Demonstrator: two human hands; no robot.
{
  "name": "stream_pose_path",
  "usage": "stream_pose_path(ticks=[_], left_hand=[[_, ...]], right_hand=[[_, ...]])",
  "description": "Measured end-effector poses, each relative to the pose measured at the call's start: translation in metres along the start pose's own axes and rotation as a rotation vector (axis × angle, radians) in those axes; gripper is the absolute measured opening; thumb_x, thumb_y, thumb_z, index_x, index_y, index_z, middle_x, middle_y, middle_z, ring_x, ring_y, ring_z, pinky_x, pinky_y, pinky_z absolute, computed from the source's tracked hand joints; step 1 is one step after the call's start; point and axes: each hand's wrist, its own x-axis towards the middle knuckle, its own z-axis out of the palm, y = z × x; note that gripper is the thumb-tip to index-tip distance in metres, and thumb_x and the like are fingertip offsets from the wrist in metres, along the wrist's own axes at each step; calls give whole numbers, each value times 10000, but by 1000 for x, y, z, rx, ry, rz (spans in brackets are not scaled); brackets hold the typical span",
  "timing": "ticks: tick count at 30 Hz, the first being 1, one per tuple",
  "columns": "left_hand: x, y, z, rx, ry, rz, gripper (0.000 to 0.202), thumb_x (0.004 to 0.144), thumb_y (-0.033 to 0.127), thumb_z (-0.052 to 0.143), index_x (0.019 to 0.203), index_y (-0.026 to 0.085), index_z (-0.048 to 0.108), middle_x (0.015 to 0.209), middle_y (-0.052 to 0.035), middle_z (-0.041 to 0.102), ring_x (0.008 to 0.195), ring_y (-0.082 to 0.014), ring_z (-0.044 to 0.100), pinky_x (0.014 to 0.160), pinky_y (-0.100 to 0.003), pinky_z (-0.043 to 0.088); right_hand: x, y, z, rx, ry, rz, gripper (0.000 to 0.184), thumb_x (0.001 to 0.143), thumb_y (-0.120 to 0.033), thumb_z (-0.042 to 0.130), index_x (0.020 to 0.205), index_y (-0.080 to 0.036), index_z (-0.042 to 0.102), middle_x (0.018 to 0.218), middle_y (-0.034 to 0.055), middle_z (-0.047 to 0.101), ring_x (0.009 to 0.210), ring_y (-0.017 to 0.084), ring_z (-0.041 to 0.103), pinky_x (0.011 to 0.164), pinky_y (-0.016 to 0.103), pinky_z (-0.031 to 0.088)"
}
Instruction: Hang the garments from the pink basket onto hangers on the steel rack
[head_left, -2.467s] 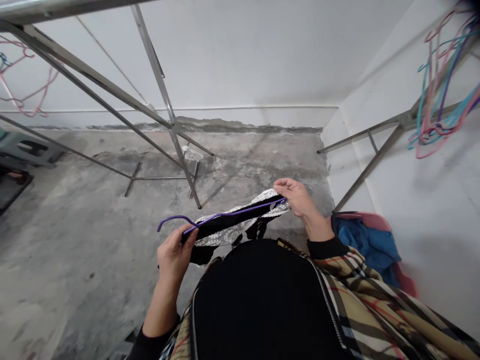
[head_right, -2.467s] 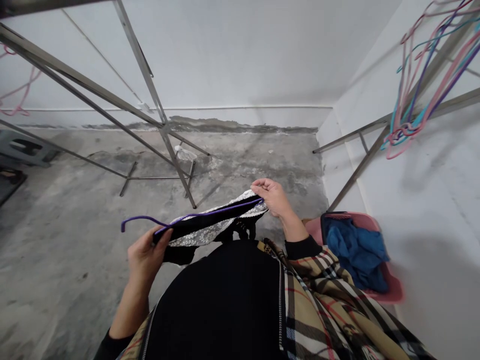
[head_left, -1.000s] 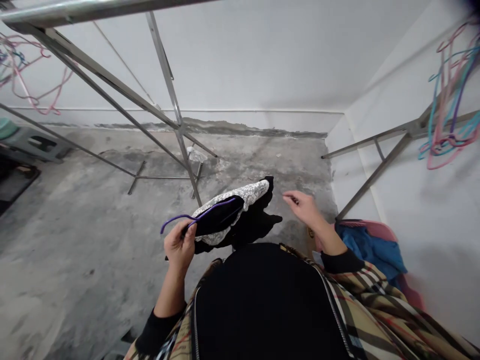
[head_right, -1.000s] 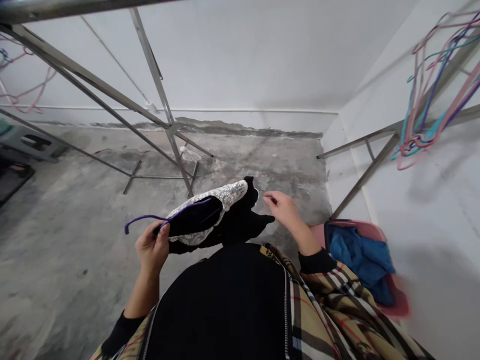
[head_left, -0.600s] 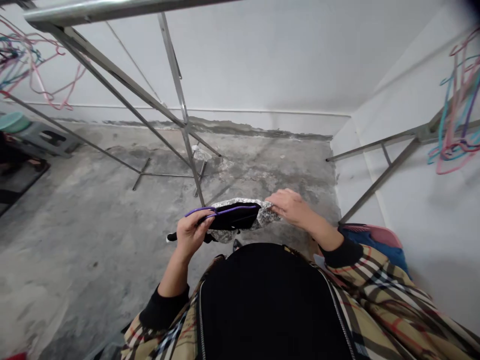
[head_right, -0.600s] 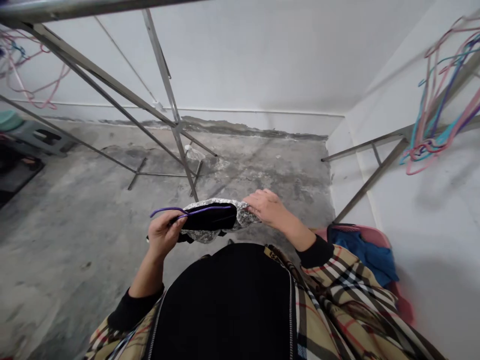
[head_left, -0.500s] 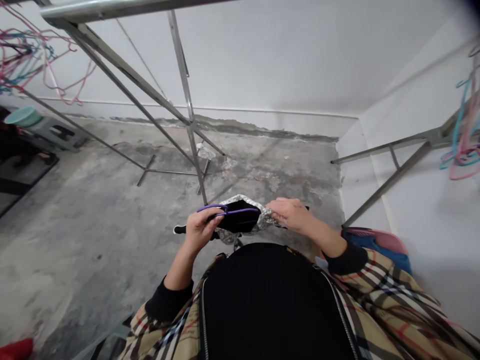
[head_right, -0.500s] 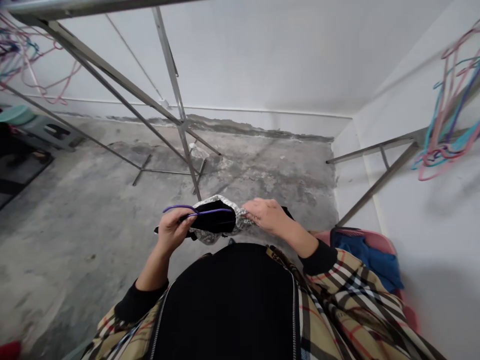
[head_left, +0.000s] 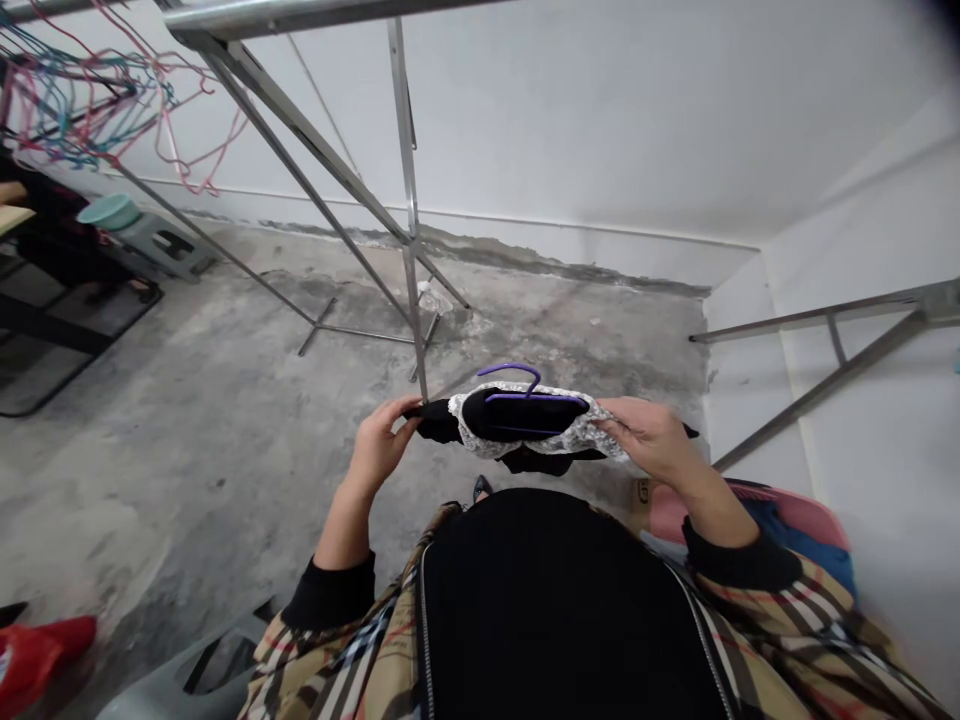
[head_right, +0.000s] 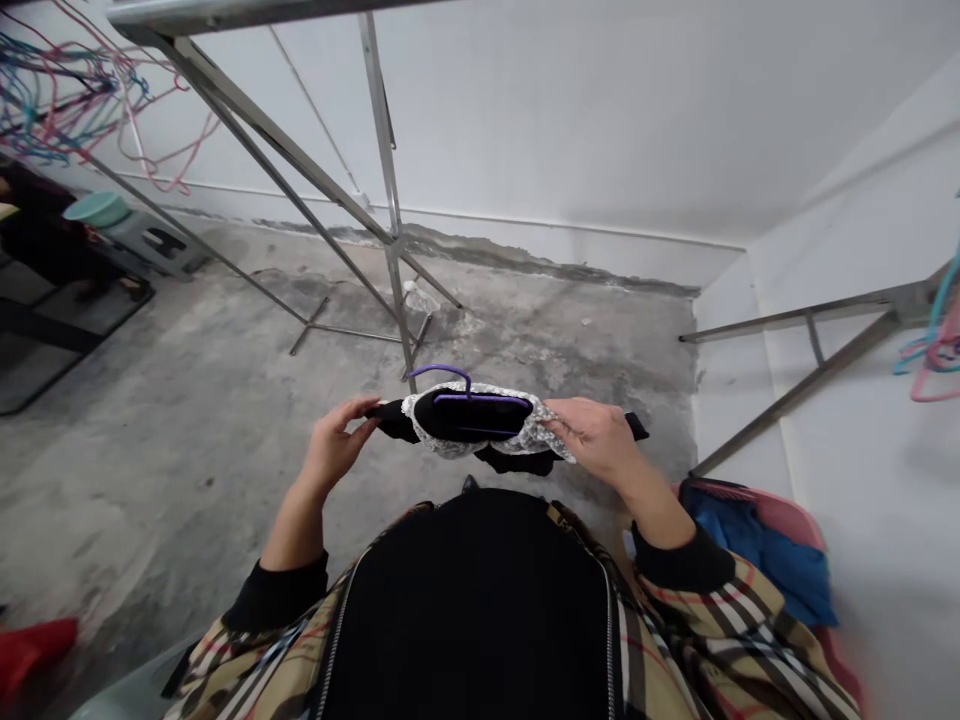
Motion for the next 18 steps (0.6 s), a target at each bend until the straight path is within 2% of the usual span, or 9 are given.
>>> stream_pose_path(ticks=[2,5,10,13,16,18], left_hand=[[-1,-4,3,59,28,-38,233,845,294,558,991,203,714,1002,-80,721,840,-178,682,772,-305,550],[0,-3,6,88,48,-51,227,845,309,545,901,211,742,950,-67,739,846,-178,694,771,-289,549],[2,-5,5,29,49,-52,243,850,359,546,833,223,747,894,-50,753,819,-172,698,778,-273,546],[1,-7,5,22,109,-93,242,845,364,558,830,199,735,841,-54,742,764,-167,678,746,-269,532],[-3,2,14,-47,199,-172,242,837,379,586,876,183,723,802,-45,730,692,-151,649,697,-261,516],[-5,16,27,-163,145,-210,240,824,393,608,859,182,719,754,-33,720,659,-145,639,661,-249,507]], right_hand=[[-3,3,0,-16,8,10,324,922,-437,479,1019,-258,732,950,66,762,873,250,719,714,351,555],[-8,7,0,-26,17,17,317,921,-430,486,1020,-259,733,956,67,761,880,254,721,736,360,563],[-14,15,-1,-37,46,-10,309,926,-410,491,1007,-243,738,964,68,762,890,256,724,779,377,575],[-16,17,-1,-52,60,-26,291,922,-385,506,1002,-234,741,956,69,763,882,264,727,756,381,581],[-18,17,1,-48,77,-15,282,916,-391,513,994,-248,744,952,61,764,880,269,727,759,390,585],[-17,15,4,-49,84,-11,294,920,-400,503,1000,-249,742,952,62,764,878,268,728,755,388,587]])
